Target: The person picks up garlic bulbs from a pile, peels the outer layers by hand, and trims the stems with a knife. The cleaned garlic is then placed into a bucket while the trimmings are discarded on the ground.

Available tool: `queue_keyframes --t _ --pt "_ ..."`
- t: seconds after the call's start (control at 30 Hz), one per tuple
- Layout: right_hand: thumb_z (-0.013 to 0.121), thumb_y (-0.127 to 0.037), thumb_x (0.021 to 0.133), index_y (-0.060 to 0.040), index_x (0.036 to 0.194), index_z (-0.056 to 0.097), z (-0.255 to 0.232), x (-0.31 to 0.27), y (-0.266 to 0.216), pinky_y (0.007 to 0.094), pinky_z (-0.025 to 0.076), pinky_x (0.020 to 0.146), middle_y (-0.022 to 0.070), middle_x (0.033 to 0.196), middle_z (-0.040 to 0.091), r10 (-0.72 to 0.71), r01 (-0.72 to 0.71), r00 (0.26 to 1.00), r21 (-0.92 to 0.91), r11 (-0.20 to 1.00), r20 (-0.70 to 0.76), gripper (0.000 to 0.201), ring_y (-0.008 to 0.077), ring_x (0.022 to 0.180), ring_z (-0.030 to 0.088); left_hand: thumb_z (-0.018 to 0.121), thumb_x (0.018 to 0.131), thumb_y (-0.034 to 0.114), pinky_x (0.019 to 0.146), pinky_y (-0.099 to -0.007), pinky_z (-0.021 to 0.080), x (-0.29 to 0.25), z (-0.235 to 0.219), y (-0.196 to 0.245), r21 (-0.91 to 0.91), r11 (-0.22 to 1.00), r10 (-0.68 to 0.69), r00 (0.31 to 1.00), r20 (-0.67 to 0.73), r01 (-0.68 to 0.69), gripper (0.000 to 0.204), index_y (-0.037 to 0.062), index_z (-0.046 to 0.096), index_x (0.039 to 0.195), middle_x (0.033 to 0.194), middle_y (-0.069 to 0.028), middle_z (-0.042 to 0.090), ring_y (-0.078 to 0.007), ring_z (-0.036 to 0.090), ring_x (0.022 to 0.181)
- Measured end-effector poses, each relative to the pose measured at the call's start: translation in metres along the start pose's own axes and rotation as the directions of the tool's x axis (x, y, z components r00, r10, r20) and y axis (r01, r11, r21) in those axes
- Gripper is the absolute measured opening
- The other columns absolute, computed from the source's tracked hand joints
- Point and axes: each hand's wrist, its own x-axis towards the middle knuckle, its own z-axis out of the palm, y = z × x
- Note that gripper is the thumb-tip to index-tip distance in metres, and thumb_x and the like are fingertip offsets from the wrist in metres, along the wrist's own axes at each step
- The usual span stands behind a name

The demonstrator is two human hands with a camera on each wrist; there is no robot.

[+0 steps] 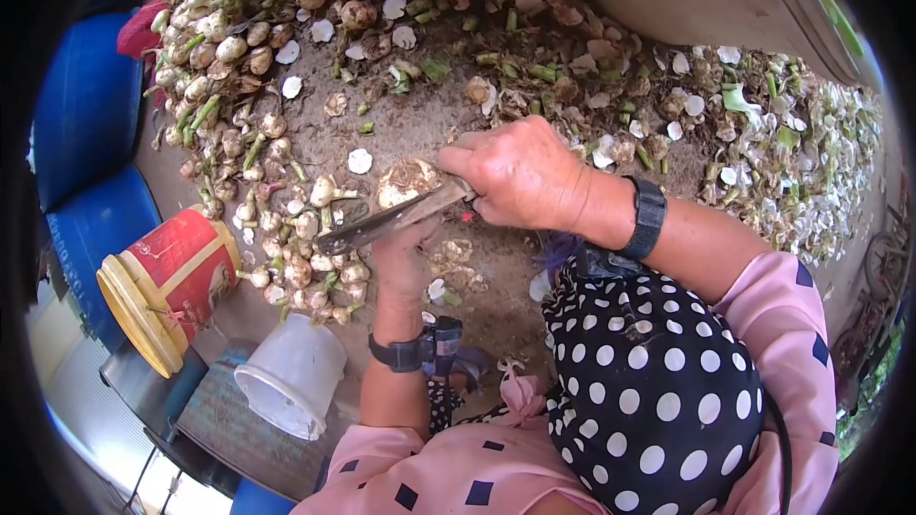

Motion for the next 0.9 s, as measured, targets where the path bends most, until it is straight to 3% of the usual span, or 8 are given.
queue_keyframes --t 0.07,0.4,0.53,0.6,0.67,0.8,0.87,0.9 --pt "0.066 -0.009 0.058 -0.0104 0.083 0.055 -0.002 -0.001 0.000 0.0400 0.050 0.053 0.0055 0.070 0.059 -0.003 0.003 1.000 0.016 1.000 -0.028 0.028 0.0287 0.066 0.063 0.057 0.077 -0.005 0.050 -0.0223 0.031 0.006 0.002 0.030 -0.628 0.711 -0.366 0.929 0.052 0.316 0.021 -0.0035 0.064 0.097 0.076 -0.0027 0.057 -0.0084 0.045 0.059" --pt "0.067 -0.010 0.059 -0.0104 0.081 0.053 -0.002 0.000 0.007 0.0376 0.051 0.052 0.0047 0.068 0.057 -0.047 0.041 0.997 -0.092 0.995 -0.061 0.025 0.0259 0.064 0.063 0.066 0.081 0.007 0.091 -0.0318 0.046 -0.010 -0.011 0.008 -0.418 0.830 -0.291 0.926 0.242 0.370 0.029 -0.0009 0.063 0.109 0.111 -0.0088 0.063 -0.0186 0.059 0.102" --pt "0.069 -0.010 0.073 -0.0051 0.104 0.062 0.013 -0.021 0.111 0.0316 0.054 0.064 0.0092 0.081 0.067 0.510 -0.508 0.858 0.036 0.860 -0.064 0.032 0.0186 0.069 0.066 0.061 0.086 0.014 0.101 -0.0407 0.044 -0.018 -0.029 0.056 -0.837 -0.365 0.043 0.905 0.423 0.408 0.041 0.0019 0.052 0.125 0.124 -0.0124 0.057 -0.0250 0.057 0.112" --pt "0.068 -0.012 0.080 -0.0044 0.104 0.061 -0.026 -0.002 0.075 0.0298 0.054 0.076 0.0055 0.084 0.068 0.710 -0.691 0.673 0.520 0.502 0.209 0.026 0.0164 0.082 0.067 0.063 0.085 0.017 0.106 -0.0411 0.038 -0.014 -0.034 0.046 -0.922 0.334 -0.010 0.979 0.205 0.196 0.040 0.0057 0.056 0.122 0.119 -0.0126 0.060 -0.0249 0.056 0.115" --pt "0.069 -0.015 0.082 -0.0031 0.104 0.060 -0.016 0.006 0.051 0.0296 0.052 0.083 0.0046 0.090 0.066 0.408 -0.469 0.852 0.824 0.317 0.327 0.026 0.0181 0.090 0.066 0.071 0.070 0.012 0.104 -0.0503 0.035 0.027 -0.035 0.074 -0.245 0.956 0.208 0.960 0.187 -0.160 0.055 0.0091 0.056 0.123 0.119 -0.0191 0.058 -0.0331 0.051 0.119" --pt "0.068 -0.006 0.080 -0.0008 0.100 0.063 0.008 0.018 0.038 0.0254 0.051 0.079 0.0051 0.100 0.065 0.241 -0.361 0.890 0.921 -0.147 0.387 0.021 0.0116 0.089 0.062 0.062 0.078 0.009 0.099 -0.0438 0.039 0.029 -0.007 0.072 -0.495 0.869 -0.090 0.983 -0.163 -0.002 0.045 0.0031 0.053 0.121 0.121 -0.0174 0.054 -0.0284 0.050 0.117" --pt "0.069 -0.002 0.077 -0.0031 0.099 0.064 0.011 0.020 0.025 0.0250 0.050 0.077 0.0035 0.099 0.065 0.302 -0.364 0.904 0.914 0.176 0.302 0.023 0.0107 0.086 0.060 0.057 0.084 0.006 0.096 -0.0395 0.041 0.042 0.004 0.074 -0.664 0.748 -0.300 0.891 -0.340 -0.001 0.038 -0.0010 0.051 0.121 0.122 -0.0163 0.052 -0.0252 0.050 0.116" --pt "0.068 0.000 0.076 -0.0052 0.099 0.065 0.015 0.021 0.020 0.0258 0.050 0.077 0.0010 0.096 0.066 0.258 -0.361 0.919 0.900 0.243 0.298 0.023 0.0103 0.085 0.060 0.054 0.087 0.003 0.088 -0.0362 0.047 0.038 0.003 0.075 -0.955 0.283 -0.441 0.896 -0.051 0.085 0.028 -0.0036 0.054 0.115 0.113 -0.0137 0.057 -0.0222 0.057 0.104"
